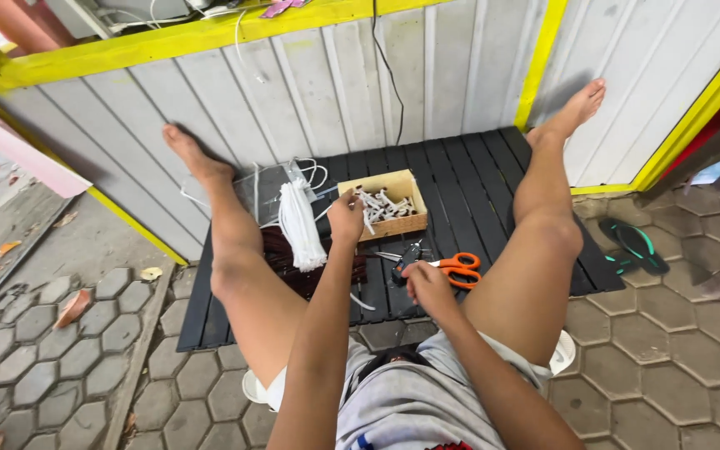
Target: The person sits on a low bench and assembles wire harnesses by inserting white plastic connectors into dark brown wires. They use a crimping tool to secure the connectors and a pair of orange scissors to trim the excess wire ends.
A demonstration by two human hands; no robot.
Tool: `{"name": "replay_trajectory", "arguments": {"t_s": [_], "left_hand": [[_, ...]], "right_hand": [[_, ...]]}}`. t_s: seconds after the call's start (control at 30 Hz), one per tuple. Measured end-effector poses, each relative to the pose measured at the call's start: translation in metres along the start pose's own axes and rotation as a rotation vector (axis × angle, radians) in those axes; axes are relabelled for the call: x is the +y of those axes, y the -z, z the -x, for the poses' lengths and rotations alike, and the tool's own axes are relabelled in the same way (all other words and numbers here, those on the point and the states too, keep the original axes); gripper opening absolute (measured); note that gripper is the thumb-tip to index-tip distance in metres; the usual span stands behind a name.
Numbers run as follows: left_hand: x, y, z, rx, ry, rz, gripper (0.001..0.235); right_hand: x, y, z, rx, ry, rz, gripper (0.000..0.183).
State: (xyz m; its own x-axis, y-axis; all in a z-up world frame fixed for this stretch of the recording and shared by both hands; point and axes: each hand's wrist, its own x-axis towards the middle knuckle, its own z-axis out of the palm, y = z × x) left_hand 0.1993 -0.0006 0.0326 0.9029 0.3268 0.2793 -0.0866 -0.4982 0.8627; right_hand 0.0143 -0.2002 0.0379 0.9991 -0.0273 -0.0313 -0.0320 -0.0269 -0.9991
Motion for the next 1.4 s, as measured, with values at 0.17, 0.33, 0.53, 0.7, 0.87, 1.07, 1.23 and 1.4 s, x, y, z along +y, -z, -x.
{"name": "replay_trajectory", "arguments": {"t_s": [0.17,0.33,0.53,0.7,0.87,1.07,1.23,1.4], "left_hand": [[0.037,0.028,0.123,-0.096,-0.004,0.233,0.027],[0.027,0.054,0.189,-0.402,0.009,0.333,0.019],[0.012,0.078,0.185,-0.316,-0.083,0.237,0.009],[0.031,0.16,0.175,0.421,0.029,0.269,0.012],[-0.047,0.329,0.211,1.096,0.369,0.777,0.011],[-0.184,0.424,0.315,1.385,0.803,1.153,0.023],[-0.192,0.35,0.295,1.271,1.007,0.861,0.017],[-0.052,0.268,0.236,0.904,0.412,0.462,0.009]], "right_hand": [[0.023,0.001,-0.011,-0.054,0.107,0.161,0.017],[0.036,-0.003,-0.017,-0.107,0.132,0.24,0.013],[-0.005,-0.009,0.011,-0.335,0.077,0.209,0.019],[-0.011,-0.005,0.012,-0.349,0.025,0.239,0.033],[0.011,0.0,-0.005,-0.123,0.124,0.212,0.026],[-0.005,-0.062,0.002,-0.294,0.201,0.589,0.028],[0.045,-0.097,-0.011,-0.425,0.345,1.136,0.022],[0.054,-0.081,-0.006,-0.443,0.475,1.124,0.012]]}}
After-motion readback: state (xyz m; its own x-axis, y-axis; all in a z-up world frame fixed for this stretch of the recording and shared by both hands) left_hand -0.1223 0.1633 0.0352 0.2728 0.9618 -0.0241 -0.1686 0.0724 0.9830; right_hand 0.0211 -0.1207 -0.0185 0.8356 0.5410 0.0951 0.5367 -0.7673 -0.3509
